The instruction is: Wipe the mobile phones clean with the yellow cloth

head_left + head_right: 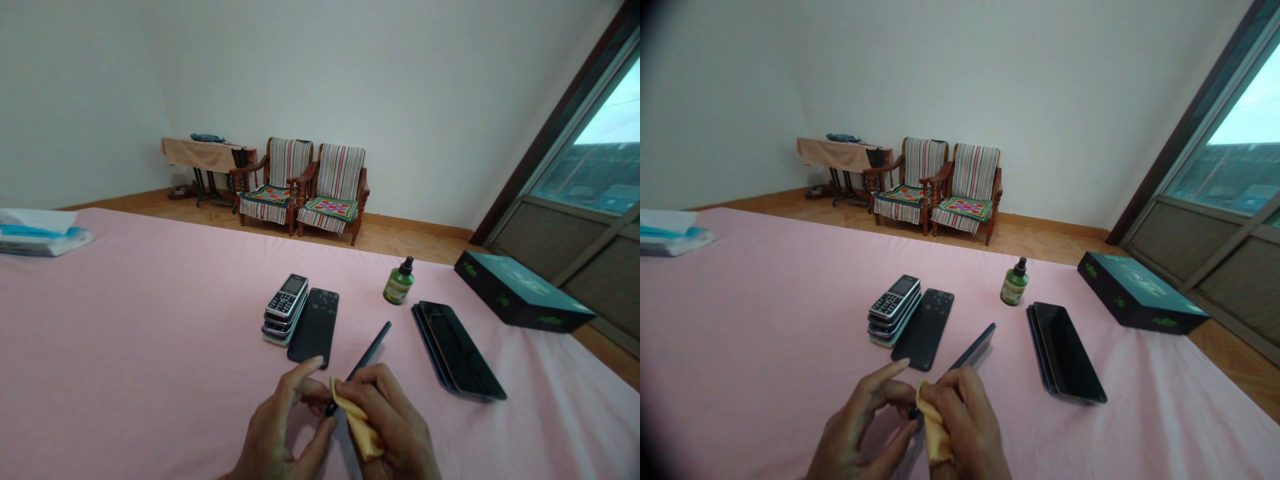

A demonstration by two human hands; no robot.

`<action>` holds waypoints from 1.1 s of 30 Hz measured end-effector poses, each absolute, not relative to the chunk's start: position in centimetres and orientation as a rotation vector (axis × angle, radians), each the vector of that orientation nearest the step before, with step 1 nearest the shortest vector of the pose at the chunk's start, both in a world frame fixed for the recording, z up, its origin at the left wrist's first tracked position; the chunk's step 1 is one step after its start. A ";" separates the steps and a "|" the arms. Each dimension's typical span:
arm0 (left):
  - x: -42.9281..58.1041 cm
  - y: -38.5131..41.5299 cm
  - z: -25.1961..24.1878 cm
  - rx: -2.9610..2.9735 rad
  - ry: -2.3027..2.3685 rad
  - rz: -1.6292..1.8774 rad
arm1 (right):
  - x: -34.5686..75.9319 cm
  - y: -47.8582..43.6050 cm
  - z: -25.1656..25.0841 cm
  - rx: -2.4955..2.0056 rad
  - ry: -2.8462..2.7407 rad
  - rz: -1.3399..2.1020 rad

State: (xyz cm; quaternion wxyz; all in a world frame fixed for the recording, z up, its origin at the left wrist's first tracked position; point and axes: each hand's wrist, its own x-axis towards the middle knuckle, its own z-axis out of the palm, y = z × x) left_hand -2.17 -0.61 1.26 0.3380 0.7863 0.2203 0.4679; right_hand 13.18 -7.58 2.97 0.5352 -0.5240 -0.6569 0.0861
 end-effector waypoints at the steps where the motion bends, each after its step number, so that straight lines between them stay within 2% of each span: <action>1: -2.2 -0.6 1.3 2.034 0.575 1.206 | 13.0 -7.7 2.8 -1.252 -1.586 0.252; 5: -2.3 -0.6 1.6 2.004 0.561 1.191 | 12.7 -7.7 3.1 -1.251 -1.650 0.415; 12: -2.1 0.2 1.9 2.190 0.447 1.286 | 18.5 -5.3 4.4 -1.502 -1.357 0.006; 18: -3.0 2.1 2.4 2.249 0.545 1.268 | 22.3 -4.0 3.7 -1.657 -1.373 -0.113; 23: -3.4 3.3 2.5 2.246 0.605 1.269 | 20.0 -4.2 3.7 -1.613 -1.450 -0.139; 33: -3.0 3.2 2.2 1.915 0.787 1.103 | 12.8 -3.3 3.8 -1.429 -1.580 0.053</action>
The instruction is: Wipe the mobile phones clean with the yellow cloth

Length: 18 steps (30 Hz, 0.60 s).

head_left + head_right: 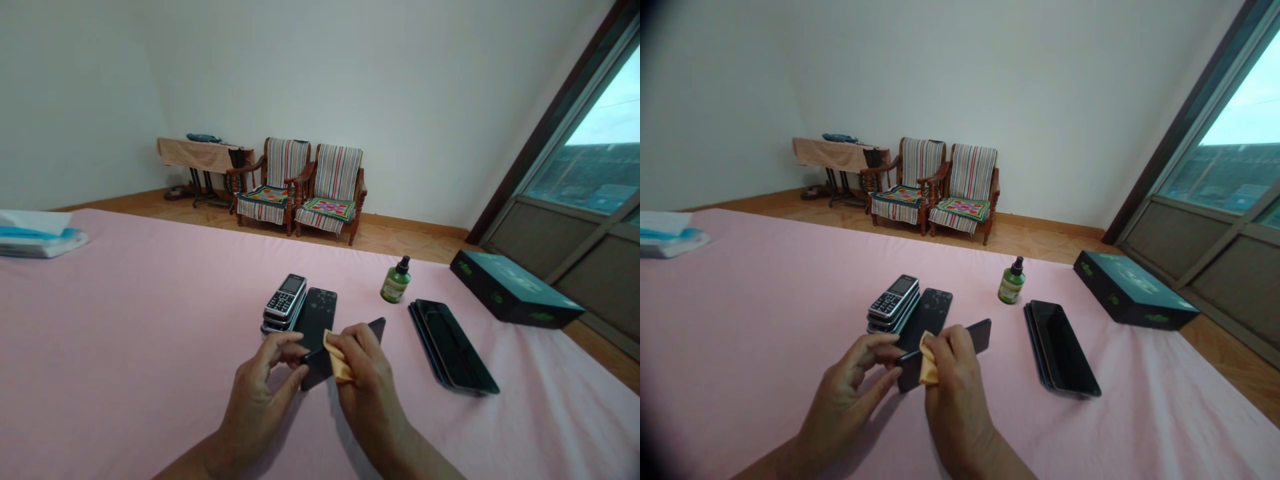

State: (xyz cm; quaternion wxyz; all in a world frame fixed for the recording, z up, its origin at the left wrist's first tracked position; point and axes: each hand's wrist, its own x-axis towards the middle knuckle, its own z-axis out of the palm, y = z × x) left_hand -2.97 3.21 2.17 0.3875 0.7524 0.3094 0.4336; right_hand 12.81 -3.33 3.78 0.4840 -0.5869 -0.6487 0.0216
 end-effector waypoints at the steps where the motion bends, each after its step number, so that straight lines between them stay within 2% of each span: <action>1: -3.0 3.2 2.1 1.889 0.780 1.097 | 12.1 -3.2 3.8 -1.415 -1.586 0.081; 6: -3.3 3.4 1.9 1.896 0.742 1.099 | 9.6 -3.3 3.9 -1.254 -1.622 0.254; 10: -3.3 3.8 2.0 2.019 0.732 1.079 | 11.3 -3.8 4.4 -1.181 -1.558 0.174; 14: -3.1 4.0 2.4 2.044 0.779 1.098 | 16.4 -3.8 4.4 -1.342 -1.172 0.038; 18: -3.2 4.8 3.2 2.100 0.779 1.129 | 20.6 -3.6 2.9 -1.449 -0.799 0.177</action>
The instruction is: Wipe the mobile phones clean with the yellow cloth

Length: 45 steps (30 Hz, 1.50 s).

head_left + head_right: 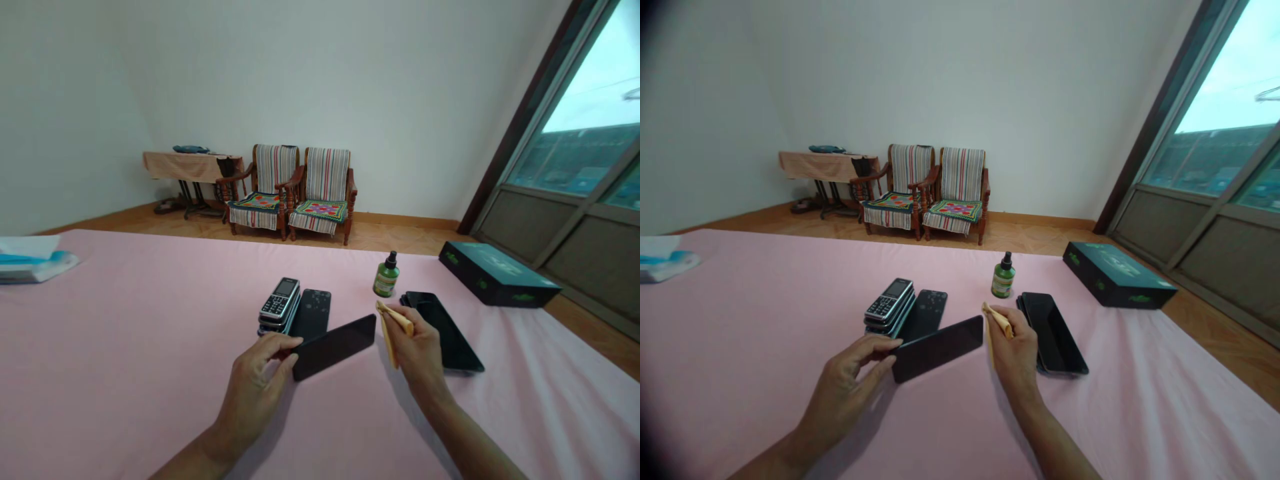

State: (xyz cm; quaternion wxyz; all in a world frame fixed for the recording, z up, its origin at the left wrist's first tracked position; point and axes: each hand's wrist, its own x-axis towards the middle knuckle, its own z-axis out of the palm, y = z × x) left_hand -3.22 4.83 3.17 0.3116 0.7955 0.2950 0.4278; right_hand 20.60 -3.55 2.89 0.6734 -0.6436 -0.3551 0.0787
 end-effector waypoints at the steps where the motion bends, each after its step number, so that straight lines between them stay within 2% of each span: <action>1: -3.3 5.1 3.4 2.109 0.772 1.124 | 21.0 -3.5 2.4 -1.450 -0.767 0.213; 13: -3.7 6.0 3.5 2.153 0.764 1.114 | 20.2 -1.8 0.7 -1.412 -0.748 0.297; 31: -4.2 6.2 2.8 2.163 0.810 1.127 | 20.8 -3.7 0.2 -1.753 -1.181 0.188; 38: -4.5 6.1 2.4 2.189 0.814 1.145 | 22.2 -3.5 1.7 -1.639 -1.083 0.089; 45: -4.5 6.0 2.3 2.217 0.768 1.171 | 20.8 -2.1 1.3 -1.482 -1.070 0.169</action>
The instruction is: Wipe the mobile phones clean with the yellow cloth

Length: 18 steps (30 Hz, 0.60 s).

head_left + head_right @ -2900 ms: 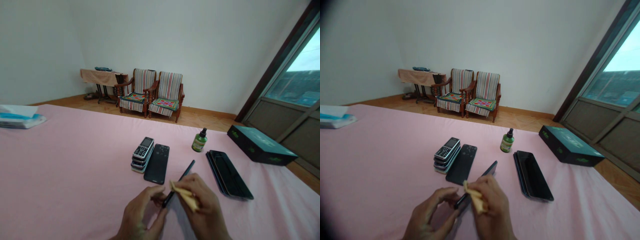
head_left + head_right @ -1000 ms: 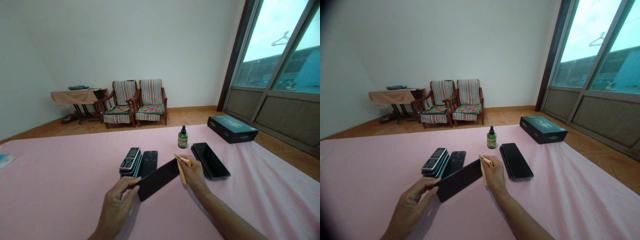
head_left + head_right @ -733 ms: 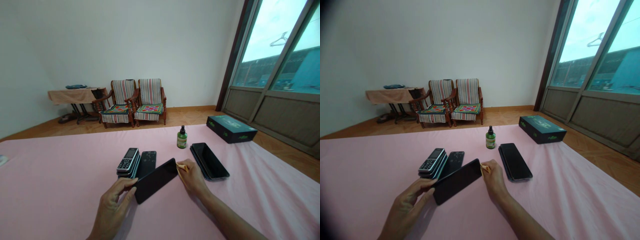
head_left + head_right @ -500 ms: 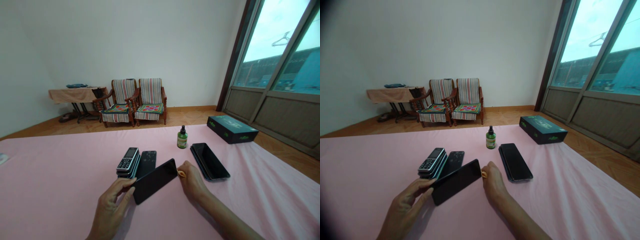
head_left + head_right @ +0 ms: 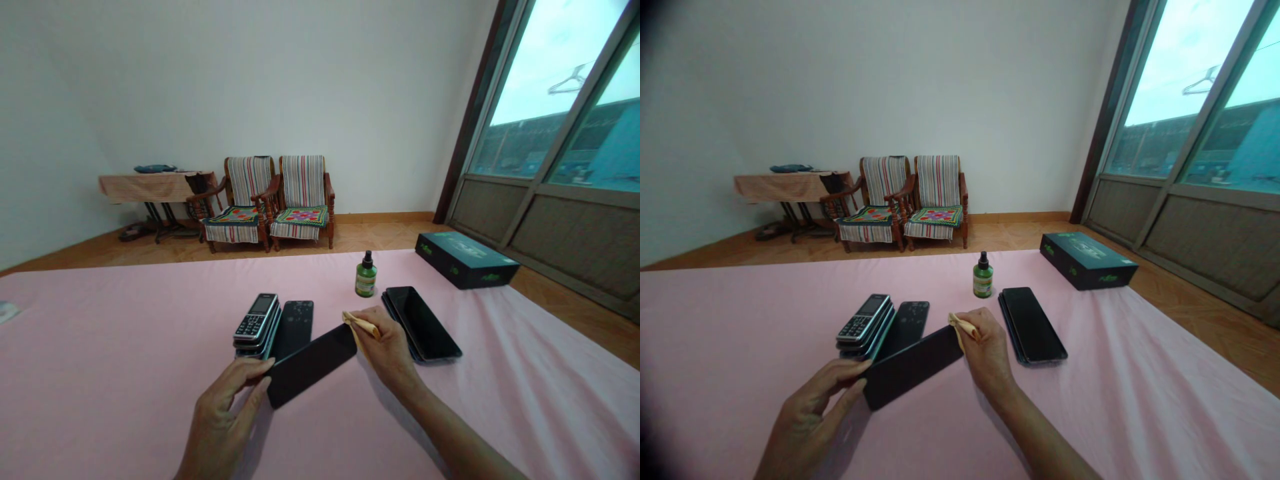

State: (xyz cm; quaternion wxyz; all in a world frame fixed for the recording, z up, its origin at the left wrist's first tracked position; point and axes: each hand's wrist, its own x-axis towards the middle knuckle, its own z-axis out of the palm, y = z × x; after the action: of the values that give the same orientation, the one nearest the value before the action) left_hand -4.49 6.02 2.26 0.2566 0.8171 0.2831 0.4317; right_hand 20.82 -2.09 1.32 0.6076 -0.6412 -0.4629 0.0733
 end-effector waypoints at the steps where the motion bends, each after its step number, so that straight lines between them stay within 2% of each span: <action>1: -4.5 6.0 2.3 2.221 0.760 1.174 | 20.8 -2.0 1.2 -1.485 -1.060 0.180; 8: -4.4 5.8 2.5 2.201 0.752 1.182 | 21.2 -2.7 0.0 -1.621 -1.074 0.243; 18: -4.6 5.7 1.5 1.968 0.850 1.124 | 20.9 -3.8 1.0 -1.831 -1.233 0.231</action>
State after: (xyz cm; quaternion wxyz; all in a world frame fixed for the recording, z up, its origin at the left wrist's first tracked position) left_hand -4.60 5.68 1.47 0.3528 0.7608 0.3285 0.4345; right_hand 20.89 -3.79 1.01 0.4448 -0.7389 -0.4975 0.0932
